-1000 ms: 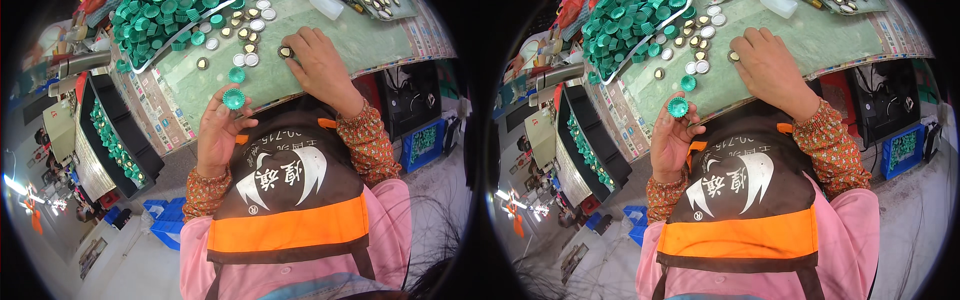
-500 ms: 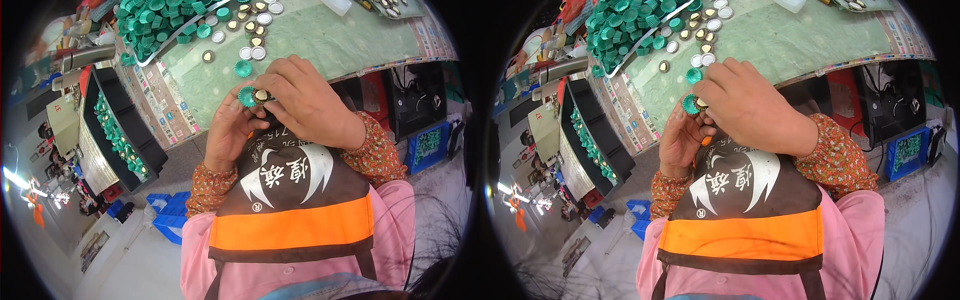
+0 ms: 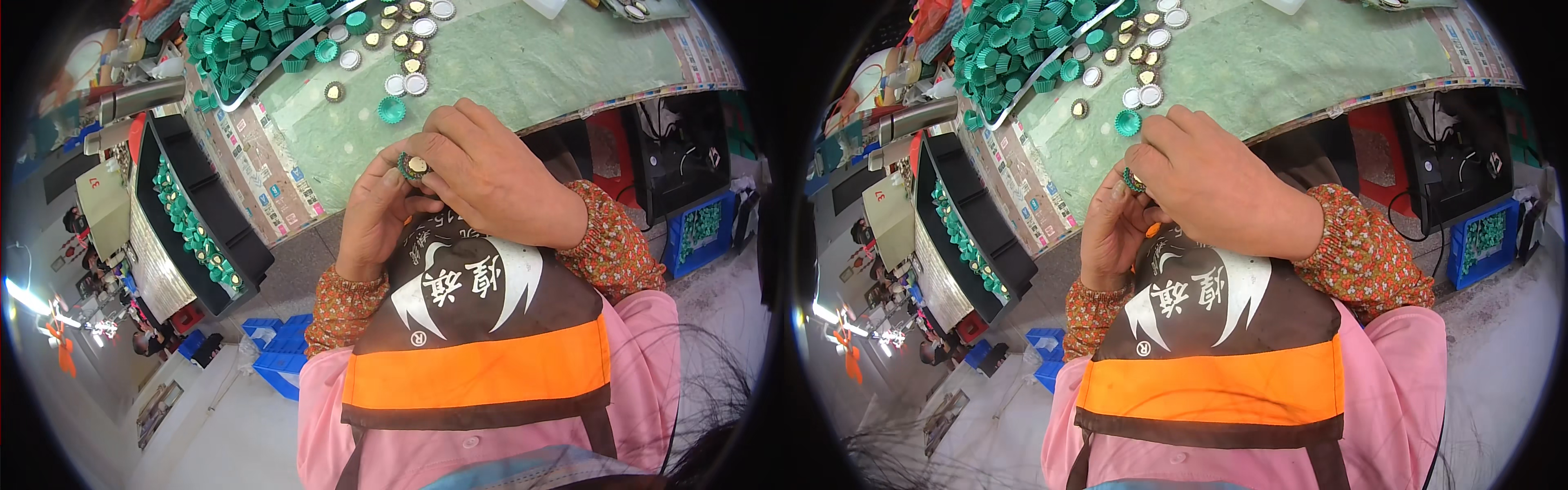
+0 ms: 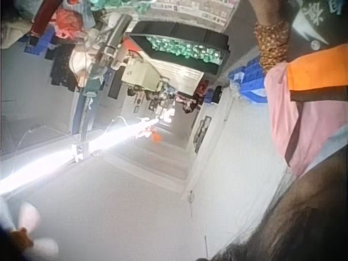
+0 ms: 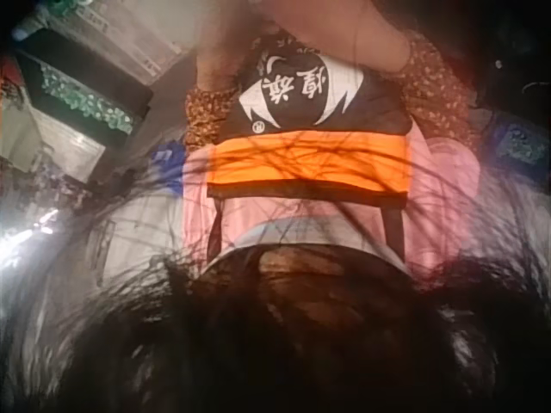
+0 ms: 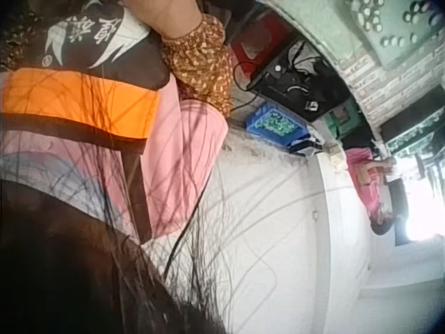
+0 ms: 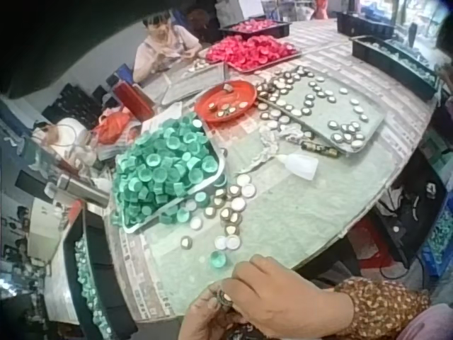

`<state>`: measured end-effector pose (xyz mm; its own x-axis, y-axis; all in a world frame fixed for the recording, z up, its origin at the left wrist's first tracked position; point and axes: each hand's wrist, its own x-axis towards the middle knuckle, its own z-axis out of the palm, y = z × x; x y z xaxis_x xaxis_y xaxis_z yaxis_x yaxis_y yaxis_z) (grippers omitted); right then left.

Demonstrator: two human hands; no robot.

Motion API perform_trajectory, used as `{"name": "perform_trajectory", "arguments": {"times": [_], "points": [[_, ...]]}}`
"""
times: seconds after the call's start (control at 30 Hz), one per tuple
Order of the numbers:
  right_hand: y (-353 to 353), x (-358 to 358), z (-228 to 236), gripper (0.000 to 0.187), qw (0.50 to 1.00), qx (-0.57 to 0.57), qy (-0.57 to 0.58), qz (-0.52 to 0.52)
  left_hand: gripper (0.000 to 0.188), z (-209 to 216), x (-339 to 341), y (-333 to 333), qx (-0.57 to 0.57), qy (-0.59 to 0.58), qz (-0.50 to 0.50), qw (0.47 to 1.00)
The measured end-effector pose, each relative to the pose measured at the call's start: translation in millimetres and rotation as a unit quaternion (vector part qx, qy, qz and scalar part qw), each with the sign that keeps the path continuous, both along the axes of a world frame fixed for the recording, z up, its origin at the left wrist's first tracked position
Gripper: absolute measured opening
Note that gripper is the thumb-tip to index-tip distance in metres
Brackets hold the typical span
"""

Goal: The person applies glue from a small bottle into green paper cupcake wrappers and then presses a gold-colored metal base into each one. The person handles the items one at a time, repeatedly picking up a wrapper, applying adhesive, and attaching the base.

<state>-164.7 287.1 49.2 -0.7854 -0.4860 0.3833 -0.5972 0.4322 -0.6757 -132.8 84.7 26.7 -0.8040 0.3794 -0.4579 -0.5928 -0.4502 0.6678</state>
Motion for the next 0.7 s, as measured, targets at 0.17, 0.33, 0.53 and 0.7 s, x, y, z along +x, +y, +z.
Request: {"name": "perform_trajectory", "arguments": {"times": [0.17,0.33,0.53,0.7], "points": [[2.2,0.6,1.0,0.043,1.0,0.008,-0.005,0.003,0.047,0.7,1.1,0.9,-0.013,0.0,-0.008,1.0],[0.1,1.9,-1.5,0.04,1.0,0.004,0.011,-0.01,0.045,-2.0,2.4,2.0,-0.023,0.007,-0.01,1.0],[-1.2,4.4,-9.8,0.036,1.0,-0.015,0.008,-0.015,0.042,3.7,6.1,4.8,-0.119,0.066,-0.036,0.99],[-3.7,8.0,-20.9,0.03,0.994,-0.088,-0.061,-0.002,0.033,9.1,7.2,11.8,-0.152,0.059,-0.029,0.986]]}}
